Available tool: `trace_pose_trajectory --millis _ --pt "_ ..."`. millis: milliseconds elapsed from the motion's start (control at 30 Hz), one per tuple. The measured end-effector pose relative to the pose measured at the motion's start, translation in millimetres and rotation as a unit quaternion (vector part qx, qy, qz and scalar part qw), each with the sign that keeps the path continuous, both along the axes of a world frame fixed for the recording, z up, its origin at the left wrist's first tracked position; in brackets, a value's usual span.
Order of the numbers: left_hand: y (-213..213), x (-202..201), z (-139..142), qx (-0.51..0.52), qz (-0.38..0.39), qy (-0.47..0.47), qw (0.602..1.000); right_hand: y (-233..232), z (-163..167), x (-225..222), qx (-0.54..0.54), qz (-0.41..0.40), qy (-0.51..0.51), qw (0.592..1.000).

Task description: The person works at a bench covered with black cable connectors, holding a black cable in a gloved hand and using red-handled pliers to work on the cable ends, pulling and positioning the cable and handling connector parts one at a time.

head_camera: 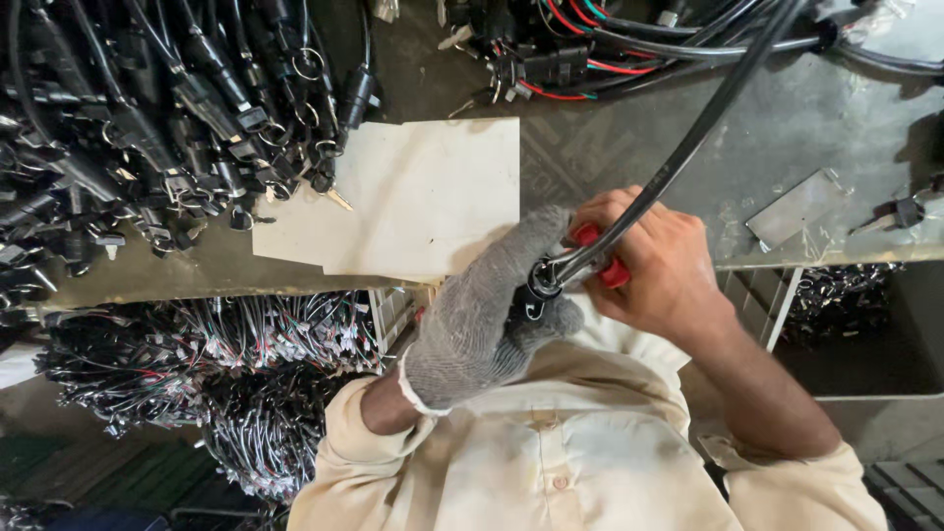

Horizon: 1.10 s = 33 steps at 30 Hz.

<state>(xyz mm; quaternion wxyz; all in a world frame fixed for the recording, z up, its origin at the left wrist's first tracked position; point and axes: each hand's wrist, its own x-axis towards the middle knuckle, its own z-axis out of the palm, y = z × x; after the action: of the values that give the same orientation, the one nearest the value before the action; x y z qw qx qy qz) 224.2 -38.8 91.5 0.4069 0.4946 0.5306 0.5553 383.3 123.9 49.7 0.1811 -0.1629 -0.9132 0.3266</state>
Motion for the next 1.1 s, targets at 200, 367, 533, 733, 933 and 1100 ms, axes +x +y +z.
trace_pose_trajectory --millis 200,367,533,733,933,1100 --pt "0 20 -11 0.004 0.109 0.276 0.955 -12 -3 2 0.048 -0.06 -0.041 0.996" --pt "-2 26 -7 -0.026 0.149 0.464 0.873 -18 2 9 0.052 -0.094 -0.069 0.992" --pt "-2 25 -14 -0.024 0.145 0.51 0.848 -27 5 5 0.034 -0.137 -0.068 0.988" --pt "2 20 -3 -0.022 0.132 0.41 0.902 -32 11 0 -0.023 -0.115 -0.022 0.993" --pt "0 -4 19 -0.078 -0.049 0.06 0.994 -15 -8 -7 0.039 -0.059 0.035 0.997" --pt "-7 1 12 -0.134 -0.086 -0.082 0.984 1 -17 -9 -0.073 0.035 0.078 0.994"
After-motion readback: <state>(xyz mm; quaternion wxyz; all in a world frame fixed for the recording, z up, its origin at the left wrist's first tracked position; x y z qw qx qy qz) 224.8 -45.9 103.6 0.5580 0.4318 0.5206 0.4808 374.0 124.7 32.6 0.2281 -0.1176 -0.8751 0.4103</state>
